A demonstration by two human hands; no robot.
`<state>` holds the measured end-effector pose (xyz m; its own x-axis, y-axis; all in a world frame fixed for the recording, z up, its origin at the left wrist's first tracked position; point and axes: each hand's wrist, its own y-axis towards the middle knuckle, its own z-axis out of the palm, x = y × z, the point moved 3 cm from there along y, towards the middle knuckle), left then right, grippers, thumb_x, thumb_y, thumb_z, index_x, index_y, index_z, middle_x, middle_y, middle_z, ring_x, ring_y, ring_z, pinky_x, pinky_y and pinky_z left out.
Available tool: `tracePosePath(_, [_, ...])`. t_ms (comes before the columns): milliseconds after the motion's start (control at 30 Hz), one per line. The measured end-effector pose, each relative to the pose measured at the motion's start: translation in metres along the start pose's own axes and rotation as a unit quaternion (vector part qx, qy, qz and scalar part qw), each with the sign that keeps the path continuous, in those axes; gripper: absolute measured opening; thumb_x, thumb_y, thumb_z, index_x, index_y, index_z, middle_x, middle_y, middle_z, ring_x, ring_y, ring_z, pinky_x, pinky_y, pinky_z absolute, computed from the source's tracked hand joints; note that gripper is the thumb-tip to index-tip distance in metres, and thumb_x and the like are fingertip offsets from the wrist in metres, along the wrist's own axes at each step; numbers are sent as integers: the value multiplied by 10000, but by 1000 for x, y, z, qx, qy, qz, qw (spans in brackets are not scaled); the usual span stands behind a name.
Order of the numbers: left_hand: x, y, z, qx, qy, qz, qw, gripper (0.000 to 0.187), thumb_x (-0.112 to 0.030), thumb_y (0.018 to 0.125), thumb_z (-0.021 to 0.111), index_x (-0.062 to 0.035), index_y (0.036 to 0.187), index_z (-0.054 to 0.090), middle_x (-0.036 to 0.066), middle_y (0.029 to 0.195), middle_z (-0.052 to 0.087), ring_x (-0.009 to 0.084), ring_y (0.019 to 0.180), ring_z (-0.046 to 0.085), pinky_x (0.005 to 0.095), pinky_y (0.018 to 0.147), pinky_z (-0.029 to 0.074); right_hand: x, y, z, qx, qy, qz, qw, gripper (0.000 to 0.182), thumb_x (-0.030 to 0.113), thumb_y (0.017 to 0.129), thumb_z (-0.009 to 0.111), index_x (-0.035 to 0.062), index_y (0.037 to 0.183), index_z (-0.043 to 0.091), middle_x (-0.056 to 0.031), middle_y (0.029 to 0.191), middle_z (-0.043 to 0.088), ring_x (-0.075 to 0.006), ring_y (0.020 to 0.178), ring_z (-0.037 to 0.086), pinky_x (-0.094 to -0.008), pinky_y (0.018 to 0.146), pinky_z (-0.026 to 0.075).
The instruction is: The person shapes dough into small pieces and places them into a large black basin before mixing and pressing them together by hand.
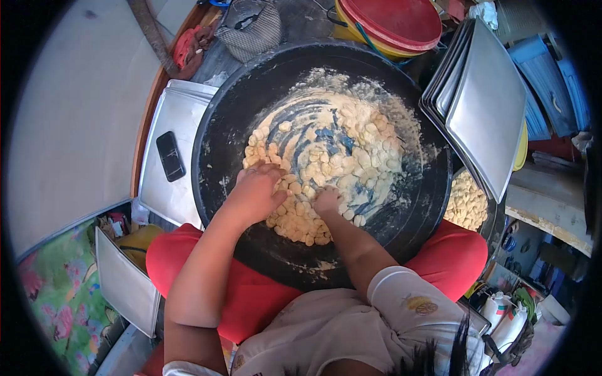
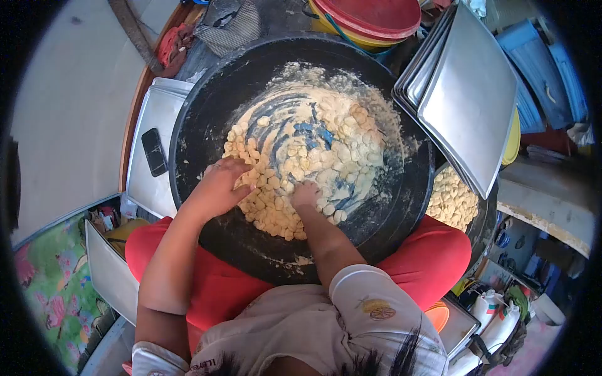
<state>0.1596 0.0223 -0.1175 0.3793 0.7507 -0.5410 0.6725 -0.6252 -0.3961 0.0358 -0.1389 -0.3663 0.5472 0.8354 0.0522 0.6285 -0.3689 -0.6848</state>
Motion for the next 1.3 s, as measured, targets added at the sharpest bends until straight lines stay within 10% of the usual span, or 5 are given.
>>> tracePosePath(467, [-1,4,3,61,-34,-7,998,431,-263,818,602,-8,1158,536,188,1168,550,348,1083,515,409,948,382,4,11,-23,67,266,-112,955,329,79,730,581,79,1059,593,-121,1096,579,-300,1027,509,-431,901,390])
tracePosePath(800, [-3,3,9,67,-45,14,997,434,-241,814,607,-6,1168,523,198,1169,541,357,1071,518,400,946,388,-54,75,-99,-383,455,-34,803,502,-25,759,537,5,1254,460,-211,1198,435,-318,990,515,-336,867,415])
tracePosePath(867, [-4,5,8,68,-47,17,996,433,-240,815,606,-4,1169,522,198,1172,539,360,1069,517,401,946,389,-18,75,-95,-31,462,-150,873,563,75,748,619,43,1284,449,-184,1299,392,-326,1064,486,-425,924,376])
tracePosePath(1133, [-1,8,9,84,-55,7,995,451,-257,819,599,1,1179,515,206,1168,537,361,1076,513,399,947,392,-38,18,-26,4,-191,-277,942,508,138,749,610,157,1243,491,-105,1222,444,-287,1213,386,-541,965,312])
tracePosePath(1300, [-1,11,12,91,-62,12,994,463,-281,821,600,1,1180,519,220,1170,536,356,1090,508,387,947,393,-66,17,-8,84,157,-225,958,532,110,753,647,146,1252,467,-122,1171,491,-297,1094,494,-472,847,454])
